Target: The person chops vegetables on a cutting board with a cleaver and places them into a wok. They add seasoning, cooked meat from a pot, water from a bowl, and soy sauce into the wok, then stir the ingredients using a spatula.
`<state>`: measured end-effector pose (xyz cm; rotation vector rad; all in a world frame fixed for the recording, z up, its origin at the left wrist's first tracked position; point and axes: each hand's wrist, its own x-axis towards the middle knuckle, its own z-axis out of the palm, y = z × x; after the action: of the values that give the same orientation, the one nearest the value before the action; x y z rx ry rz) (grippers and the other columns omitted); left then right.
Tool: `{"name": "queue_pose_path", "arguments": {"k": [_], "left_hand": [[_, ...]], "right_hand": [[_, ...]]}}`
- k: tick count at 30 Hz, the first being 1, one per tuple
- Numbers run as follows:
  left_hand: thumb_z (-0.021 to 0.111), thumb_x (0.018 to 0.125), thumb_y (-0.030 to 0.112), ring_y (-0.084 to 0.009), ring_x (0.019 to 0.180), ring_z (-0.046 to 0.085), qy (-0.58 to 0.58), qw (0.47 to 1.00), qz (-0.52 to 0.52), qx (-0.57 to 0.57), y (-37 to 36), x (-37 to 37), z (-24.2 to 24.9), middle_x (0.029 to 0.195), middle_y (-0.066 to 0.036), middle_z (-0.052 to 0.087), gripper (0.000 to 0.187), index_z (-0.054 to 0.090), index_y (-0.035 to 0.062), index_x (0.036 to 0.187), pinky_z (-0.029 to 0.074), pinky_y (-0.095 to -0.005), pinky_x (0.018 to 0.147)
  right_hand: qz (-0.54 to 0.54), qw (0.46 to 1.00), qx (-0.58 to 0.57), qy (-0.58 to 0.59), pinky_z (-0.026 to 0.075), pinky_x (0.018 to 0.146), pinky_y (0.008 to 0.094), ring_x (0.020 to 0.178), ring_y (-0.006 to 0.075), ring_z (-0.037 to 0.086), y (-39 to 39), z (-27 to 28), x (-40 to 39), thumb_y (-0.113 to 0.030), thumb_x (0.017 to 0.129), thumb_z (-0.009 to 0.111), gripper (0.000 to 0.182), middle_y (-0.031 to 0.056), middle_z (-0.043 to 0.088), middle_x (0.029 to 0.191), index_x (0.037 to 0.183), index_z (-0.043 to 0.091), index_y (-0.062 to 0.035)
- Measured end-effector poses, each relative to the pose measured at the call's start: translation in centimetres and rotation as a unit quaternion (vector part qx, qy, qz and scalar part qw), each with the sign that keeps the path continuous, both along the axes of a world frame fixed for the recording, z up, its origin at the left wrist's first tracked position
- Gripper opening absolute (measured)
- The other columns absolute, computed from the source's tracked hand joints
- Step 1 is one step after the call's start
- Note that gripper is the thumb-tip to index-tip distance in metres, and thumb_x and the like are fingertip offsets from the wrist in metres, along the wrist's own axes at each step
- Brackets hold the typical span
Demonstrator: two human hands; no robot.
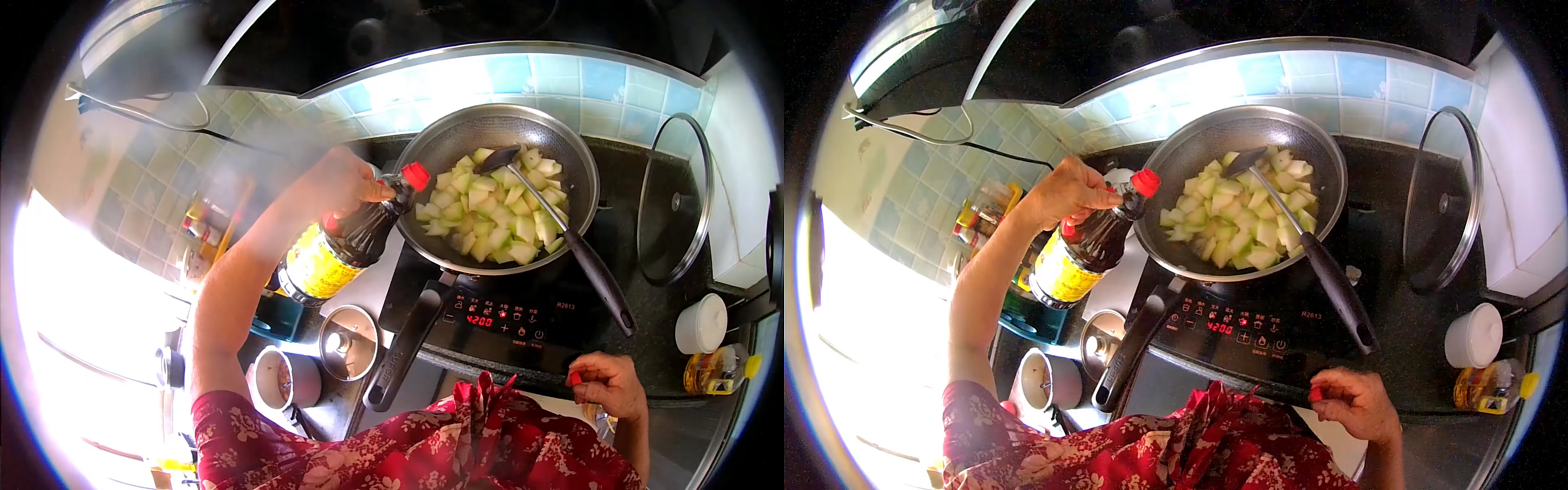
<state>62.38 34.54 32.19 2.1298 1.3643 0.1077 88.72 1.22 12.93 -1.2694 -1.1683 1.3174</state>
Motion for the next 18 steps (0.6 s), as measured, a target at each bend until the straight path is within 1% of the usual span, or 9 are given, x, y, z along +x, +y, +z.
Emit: {"name": "queue_pose_path", "arguments": {"k": [6,11,18], "left_hand": [[0.072,0.074,0.01,-0.0065,0.038,0.038,0.0,1.0,-0.008,-0.012,0.35,0.03,-0.17,0.046,0.0,0.043,0.024,0.057,-0.0015,0.059,0.023,-0.0216,0.035],[0.072,0.074,0.009,-0.007,0.038,0.037,0.018,1.0,-0.022,-0.004,0.57,0.27,-0.21,0.046,0.0,0.043,0.024,0.057,-0.0017,0.059,0.022,-0.0221,0.035],[0.071,0.074,0.008,-0.0073,0.037,0.038,0.027,1.0,-0.004,-0.004,0.5,0.47,-0.16,0.045,-0.001,0.042,0.022,0.058,-0.0027,0.06,0.022,-0.0229,0.034]], "right_hand": [[-0.004,1.0,-0.005,0.008,0.052,0.054,0.024,0.06,0.0126,0.063,0.2,0.25,0.01,-0.007,0.076,0.067,0.028,0.0085,0.062,0.072,0.101,0.058,0.0016],[0.004,1.0,0.01,-0.018,0.051,0.053,0.0239,0.06,0.0128,0.063,0.34,0.2,0.25,-0.004,0.076,0.066,0.028,0.0087,0.062,0.072,0.102,0.057,0.0023],[0.003,1.0,0.012,0.008,0.051,0.052,0.0243,0.059,0.0125,0.062,0.49,0.1,0.22,-0.003,0.076,0.066,0.029,0.0088,0.061,0.071,0.103,0.056,0.0026]]}}
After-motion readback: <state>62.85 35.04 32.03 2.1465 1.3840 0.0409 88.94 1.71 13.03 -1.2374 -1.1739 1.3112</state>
